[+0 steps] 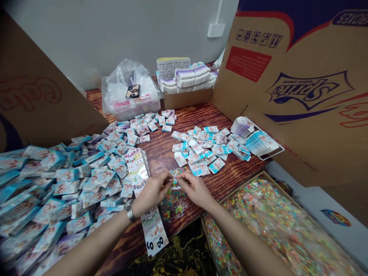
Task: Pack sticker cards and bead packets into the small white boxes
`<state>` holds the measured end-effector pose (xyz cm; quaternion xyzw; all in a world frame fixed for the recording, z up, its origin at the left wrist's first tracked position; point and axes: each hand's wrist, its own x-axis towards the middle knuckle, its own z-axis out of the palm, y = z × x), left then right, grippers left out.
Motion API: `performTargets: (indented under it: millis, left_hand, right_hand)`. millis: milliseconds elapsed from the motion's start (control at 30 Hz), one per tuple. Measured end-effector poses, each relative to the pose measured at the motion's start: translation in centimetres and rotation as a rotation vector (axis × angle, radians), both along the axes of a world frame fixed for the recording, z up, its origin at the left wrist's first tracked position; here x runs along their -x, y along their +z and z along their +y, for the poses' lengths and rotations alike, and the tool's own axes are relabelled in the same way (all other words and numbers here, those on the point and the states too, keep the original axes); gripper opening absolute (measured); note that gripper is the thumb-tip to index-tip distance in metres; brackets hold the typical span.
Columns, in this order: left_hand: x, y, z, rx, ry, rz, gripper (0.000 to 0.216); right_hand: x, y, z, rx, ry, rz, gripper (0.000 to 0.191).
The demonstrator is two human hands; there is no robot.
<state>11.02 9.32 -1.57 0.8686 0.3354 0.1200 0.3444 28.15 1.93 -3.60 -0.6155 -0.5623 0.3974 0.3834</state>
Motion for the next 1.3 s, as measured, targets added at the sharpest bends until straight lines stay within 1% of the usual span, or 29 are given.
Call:
performTargets:
  millis: [100, 200, 267, 333, 400, 500, 600, 700, 767, 867, 967, 1033, 1100, 1167, 1233, 1300]
  left_hand:
    - [-0.4, -0.2, -0.2, -0.018, -0.015, 0.027, 0.014]
    - [-0.9, -0.2, 0.2, -0.025, -0.048, 0.051, 0.011]
    - [-1.5, -0.2, 1.2, -0.035, -0.069, 0.068, 0.013]
    - [-2.5, -0.4, 2.6, -0.061, -0.060, 0.095, 0.020]
    - [-4.0, -1.1, 4.2, -0.098, -0.021, 0.142, 0.027]
    - [-6.4, -2.9, 5.7, -0.125, 0.017, 0.230, 0.034]
    - [-8.3, -4.7, 6.2, -0.132, 0.035, 0.278, 0.037]
    - [-8.7, -5.5, 6.3, -0.147, 0.060, 0.275, 0.035]
    - [-8.0, -5.3, 6.4, -0.161, 0.067, 0.258, 0.028]
    - [-5.7, -4.1, 6.2, -0.206, 0.071, 0.218, 0.022]
    - [-2.4, -2.5, 5.0, -0.263, 0.065, 0.157, 0.028]
    - [-0.1, -1.6, 3.7, -0.296, 0.051, 0.056, 0.035]
    - [1.9, -0.9, 2.2, -0.302, 0.053, -0.056, 0.047]
    - [3.6, -0.6, 0.7, -0.292, 0.085, -0.126, 0.060]
    - [4.9, -0.6, -0.6, -0.295, 0.118, -0.146, 0.067]
    - [5.9, -0.7, -1.7, -0.330, 0.140, -0.140, 0.070]
  right_hand:
    - [0.3, 0.0, -0.1, -0.012, 0.014, 0.000, 0.022]
    - [-0.1, 0.0, -0.2, 0.013, -0.008, -0.083, 0.019]
    - [-0.6, -0.2, -0.3, 0.034, -0.055, -0.121, 0.018]
    - [-1.2, -0.4, -0.4, 0.047, -0.101, -0.118, 0.019]
    - [-1.7, -0.7, -0.4, 0.058, -0.145, -0.107, 0.021]
    - [-2.2, -1.2, -0.5, 0.066, -0.192, -0.115, 0.024]
    - [-2.4, -1.5, -0.7, 0.059, -0.195, -0.102, 0.025]
    - [-2.5, -1.5, -0.7, 0.053, -0.216, -0.013, 0.027]
    - [-2.6, -1.2, -0.6, 0.042, -0.240, 0.066, 0.029]
    - [-2.9, -0.2, 0.0, 0.013, -0.270, 0.105, 0.032]
    - [-3.0, 1.5, 1.0, -0.016, -0.283, 0.102, 0.033]
    - [-2.6, 2.6, 1.9, -0.048, -0.270, 0.124, 0.031]
    - [-1.8, 3.7, 2.8, -0.075, -0.215, 0.151, 0.029]
    - [-0.8, 4.4, 3.7, -0.073, -0.127, 0.149, 0.027]
    - [0.2, 4.8, 4.4, -0.059, -0.037, 0.109, 0.024]
    - [1.0, 5.0, 4.9, -0.039, 0.041, 0.053, 0.022]
